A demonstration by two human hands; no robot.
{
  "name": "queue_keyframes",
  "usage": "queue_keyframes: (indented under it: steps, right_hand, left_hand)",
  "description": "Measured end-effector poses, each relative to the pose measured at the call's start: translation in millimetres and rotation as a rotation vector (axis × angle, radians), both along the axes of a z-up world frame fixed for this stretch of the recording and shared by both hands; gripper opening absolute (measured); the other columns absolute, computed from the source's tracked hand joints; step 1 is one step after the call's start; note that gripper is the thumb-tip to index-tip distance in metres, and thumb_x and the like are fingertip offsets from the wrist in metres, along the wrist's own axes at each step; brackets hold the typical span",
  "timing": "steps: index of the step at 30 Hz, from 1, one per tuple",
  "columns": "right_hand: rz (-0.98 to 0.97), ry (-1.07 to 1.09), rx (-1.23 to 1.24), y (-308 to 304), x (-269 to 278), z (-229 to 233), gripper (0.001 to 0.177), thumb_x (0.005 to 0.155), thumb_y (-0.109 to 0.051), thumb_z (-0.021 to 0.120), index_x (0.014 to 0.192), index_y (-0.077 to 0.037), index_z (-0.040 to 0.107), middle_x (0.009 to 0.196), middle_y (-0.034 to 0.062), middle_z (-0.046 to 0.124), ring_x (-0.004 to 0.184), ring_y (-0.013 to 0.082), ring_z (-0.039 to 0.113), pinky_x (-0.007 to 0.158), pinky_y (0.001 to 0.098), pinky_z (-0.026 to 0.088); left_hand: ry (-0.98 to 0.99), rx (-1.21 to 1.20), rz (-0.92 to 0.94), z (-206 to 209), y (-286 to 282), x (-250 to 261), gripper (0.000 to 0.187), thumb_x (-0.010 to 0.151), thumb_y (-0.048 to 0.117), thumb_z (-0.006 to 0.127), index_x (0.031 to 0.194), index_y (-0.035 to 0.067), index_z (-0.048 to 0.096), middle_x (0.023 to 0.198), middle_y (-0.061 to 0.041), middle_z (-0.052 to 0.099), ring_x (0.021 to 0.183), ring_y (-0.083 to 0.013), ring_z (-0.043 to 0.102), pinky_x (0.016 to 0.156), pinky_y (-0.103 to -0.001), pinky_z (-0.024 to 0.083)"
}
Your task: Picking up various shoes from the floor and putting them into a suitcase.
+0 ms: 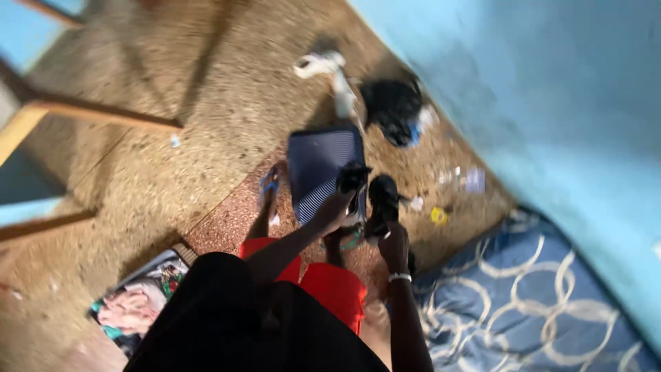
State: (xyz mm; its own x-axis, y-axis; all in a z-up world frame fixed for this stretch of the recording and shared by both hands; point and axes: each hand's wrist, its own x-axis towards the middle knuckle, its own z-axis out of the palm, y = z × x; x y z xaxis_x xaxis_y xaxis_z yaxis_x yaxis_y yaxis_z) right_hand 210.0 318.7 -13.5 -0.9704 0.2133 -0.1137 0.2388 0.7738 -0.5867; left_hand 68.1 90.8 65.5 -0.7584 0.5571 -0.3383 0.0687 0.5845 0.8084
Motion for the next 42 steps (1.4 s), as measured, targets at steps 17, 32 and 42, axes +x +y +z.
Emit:
queue_keyframes:
  steps: [17,32,42]
  right_hand:
    - [0.589,-0.032,-0.061,-277.4,-95.0,100.5,0.031,0.073,-0.012,0.076,0.102,-0.004,0.072,0.100,0.0212,0.071,0.094,0.0413,0.068,0.082,0.0488,0.055]
    - [1.202,0.092,-0.165,-560.7,-189.3,160.7,0.047,0.065,-0.004,0.078,0.111,0.001,0.069,0.110,0.0235,0.067,0.105,0.0460,0.062,0.090,0.0517,0.050]
    - [1.655,-0.004,-0.139,-712.5,-259.9,209.6,0.038,0.070,0.004,0.072,0.107,0.000,0.071,0.109,0.0187,0.069,0.107,0.0417,0.062,0.092,0.0464,0.051]
  left_hand:
    - [0.237,-0.167,0.526,-19.7,-326.9,62.8,0.029,0.080,0.016,0.066,0.107,0.005,0.067,0.079,-0.024,0.067,0.077,-0.0427,0.069,0.070,-0.054,0.055]
    - [0.542,-0.294,1.166,25.9,-540.2,111.9,0.023,0.085,0.008,0.062,0.107,0.002,0.063,0.081,-0.024,0.065,0.074,-0.0454,0.065,0.062,-0.055,0.050]
    - [0.202,-0.346,1.559,71.3,-621.0,117.3,0.025,0.075,0.006,0.070,0.098,0.002,0.061,0.076,-0.024,0.066,0.074,-0.0467,0.067,0.060,-0.055,0.051]
